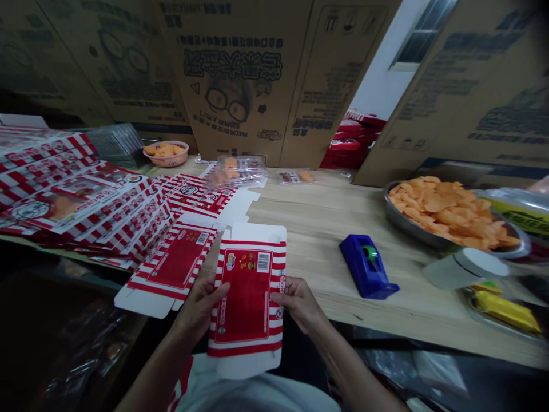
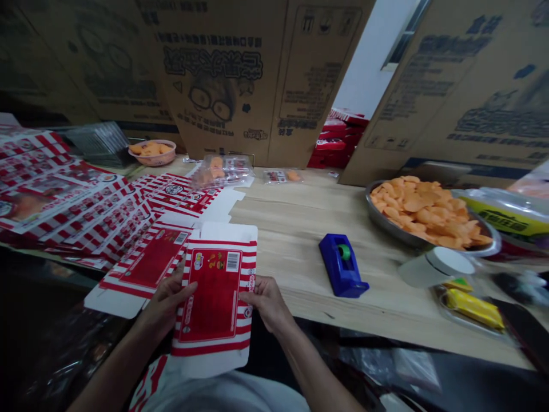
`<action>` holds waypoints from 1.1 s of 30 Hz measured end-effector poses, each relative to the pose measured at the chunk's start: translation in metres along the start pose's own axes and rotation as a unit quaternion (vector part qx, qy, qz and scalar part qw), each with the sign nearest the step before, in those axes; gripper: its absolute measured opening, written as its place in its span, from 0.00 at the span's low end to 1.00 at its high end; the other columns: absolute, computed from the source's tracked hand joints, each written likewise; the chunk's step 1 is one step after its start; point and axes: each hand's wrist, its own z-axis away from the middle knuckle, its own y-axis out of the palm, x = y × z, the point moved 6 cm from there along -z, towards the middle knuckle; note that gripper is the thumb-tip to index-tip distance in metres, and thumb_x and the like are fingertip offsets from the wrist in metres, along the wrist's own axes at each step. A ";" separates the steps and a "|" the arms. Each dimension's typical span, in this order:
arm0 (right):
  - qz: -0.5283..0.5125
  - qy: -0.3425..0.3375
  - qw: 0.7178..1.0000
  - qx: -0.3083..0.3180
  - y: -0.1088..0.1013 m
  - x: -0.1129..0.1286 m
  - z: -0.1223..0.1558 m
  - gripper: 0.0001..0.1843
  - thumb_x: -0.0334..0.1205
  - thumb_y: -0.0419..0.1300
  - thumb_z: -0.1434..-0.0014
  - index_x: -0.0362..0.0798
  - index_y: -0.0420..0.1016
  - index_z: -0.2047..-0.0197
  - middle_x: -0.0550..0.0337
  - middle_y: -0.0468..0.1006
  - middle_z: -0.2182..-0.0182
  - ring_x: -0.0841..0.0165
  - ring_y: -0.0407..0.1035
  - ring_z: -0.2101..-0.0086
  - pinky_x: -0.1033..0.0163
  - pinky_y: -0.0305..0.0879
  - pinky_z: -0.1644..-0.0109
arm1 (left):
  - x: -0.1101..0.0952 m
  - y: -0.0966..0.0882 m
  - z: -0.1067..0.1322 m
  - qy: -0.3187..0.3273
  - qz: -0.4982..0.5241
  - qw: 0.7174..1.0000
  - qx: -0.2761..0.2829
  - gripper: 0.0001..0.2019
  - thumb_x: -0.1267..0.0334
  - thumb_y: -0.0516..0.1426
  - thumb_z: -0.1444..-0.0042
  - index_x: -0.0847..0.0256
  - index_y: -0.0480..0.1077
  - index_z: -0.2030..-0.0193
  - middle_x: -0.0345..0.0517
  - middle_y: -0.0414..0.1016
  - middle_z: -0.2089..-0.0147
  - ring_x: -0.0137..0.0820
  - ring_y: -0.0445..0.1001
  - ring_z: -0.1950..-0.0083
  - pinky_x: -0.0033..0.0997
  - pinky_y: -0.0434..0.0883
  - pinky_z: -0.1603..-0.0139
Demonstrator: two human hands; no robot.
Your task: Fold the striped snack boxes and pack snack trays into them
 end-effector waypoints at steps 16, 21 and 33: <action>0.094 -0.153 0.968 -0.175 -0.043 0.023 0.021 0.26 0.42 0.70 0.55 0.55 0.64 0.55 0.62 0.78 0.62 0.68 0.74 0.68 0.62 0.72 0.62 | 0.048 0.015 0.017 -0.032 -0.051 0.996 0.067 0.18 0.59 0.62 0.48 0.62 0.74 0.51 0.51 0.79 0.55 0.40 0.78 0.57 0.36 0.74 0.56; 0.170 -0.130 0.968 -0.133 -0.044 0.016 0.032 0.25 0.45 0.65 0.48 0.53 0.69 0.46 0.57 0.78 0.59 0.65 0.74 0.63 0.59 0.71 0.59 | 0.030 0.012 0.006 0.118 -0.063 0.991 -0.007 0.28 0.61 0.62 0.47 0.56 0.63 0.39 0.48 0.69 0.40 0.38 0.68 0.41 0.35 0.68 0.43; 0.306 -0.237 0.906 -0.172 -0.064 0.016 0.044 0.06 0.42 0.63 0.45 0.49 0.79 0.69 0.54 0.78 0.61 0.63 0.72 0.60 0.60 0.68 0.55 | 0.043 0.014 -0.018 0.085 -0.110 0.990 -0.018 0.10 0.58 0.63 0.51 0.63 0.79 0.67 0.47 0.79 0.65 0.32 0.74 0.63 0.29 0.70 0.62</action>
